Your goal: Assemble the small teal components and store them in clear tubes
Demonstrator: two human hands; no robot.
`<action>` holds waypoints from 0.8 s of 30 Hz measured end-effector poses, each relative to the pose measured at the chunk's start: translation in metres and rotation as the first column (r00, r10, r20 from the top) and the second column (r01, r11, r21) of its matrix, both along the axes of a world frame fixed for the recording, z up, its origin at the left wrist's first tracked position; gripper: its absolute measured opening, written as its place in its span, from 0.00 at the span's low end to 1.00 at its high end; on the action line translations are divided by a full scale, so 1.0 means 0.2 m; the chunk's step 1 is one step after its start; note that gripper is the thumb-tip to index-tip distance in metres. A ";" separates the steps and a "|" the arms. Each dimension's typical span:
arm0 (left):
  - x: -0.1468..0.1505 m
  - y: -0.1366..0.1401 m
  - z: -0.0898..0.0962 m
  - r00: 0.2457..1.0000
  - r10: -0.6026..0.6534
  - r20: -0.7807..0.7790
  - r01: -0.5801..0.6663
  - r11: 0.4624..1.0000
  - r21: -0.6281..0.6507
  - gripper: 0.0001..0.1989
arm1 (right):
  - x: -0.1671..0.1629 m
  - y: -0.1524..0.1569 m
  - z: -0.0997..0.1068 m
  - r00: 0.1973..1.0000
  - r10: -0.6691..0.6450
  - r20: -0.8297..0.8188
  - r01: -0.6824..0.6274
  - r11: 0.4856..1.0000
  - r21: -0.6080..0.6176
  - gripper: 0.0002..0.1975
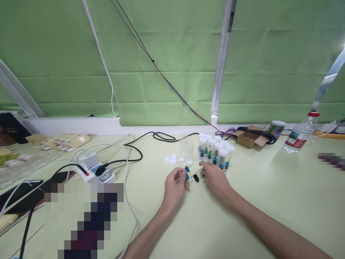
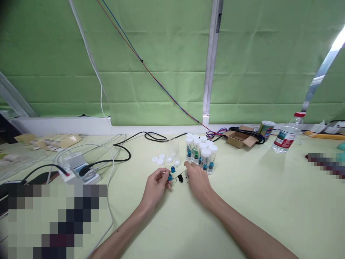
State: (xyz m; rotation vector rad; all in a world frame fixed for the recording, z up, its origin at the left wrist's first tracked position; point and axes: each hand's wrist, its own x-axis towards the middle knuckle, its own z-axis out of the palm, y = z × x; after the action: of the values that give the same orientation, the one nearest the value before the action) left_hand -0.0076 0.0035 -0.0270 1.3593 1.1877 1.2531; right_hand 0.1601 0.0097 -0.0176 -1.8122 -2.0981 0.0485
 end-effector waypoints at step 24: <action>0.00 0.01 0.00 1.000 -0.007 0.029 0.007 1.000 -0.013 0.12 | 0.00 -0.01 0.02 0.999 -0.036 -0.021 0.034 0.993 -0.115 0.14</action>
State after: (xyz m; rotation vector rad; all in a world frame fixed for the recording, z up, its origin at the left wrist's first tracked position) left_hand -0.0069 0.0046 -0.0260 1.3306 1.1680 1.2538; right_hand 0.1595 0.0069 -0.0135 -1.9042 -2.0861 0.1839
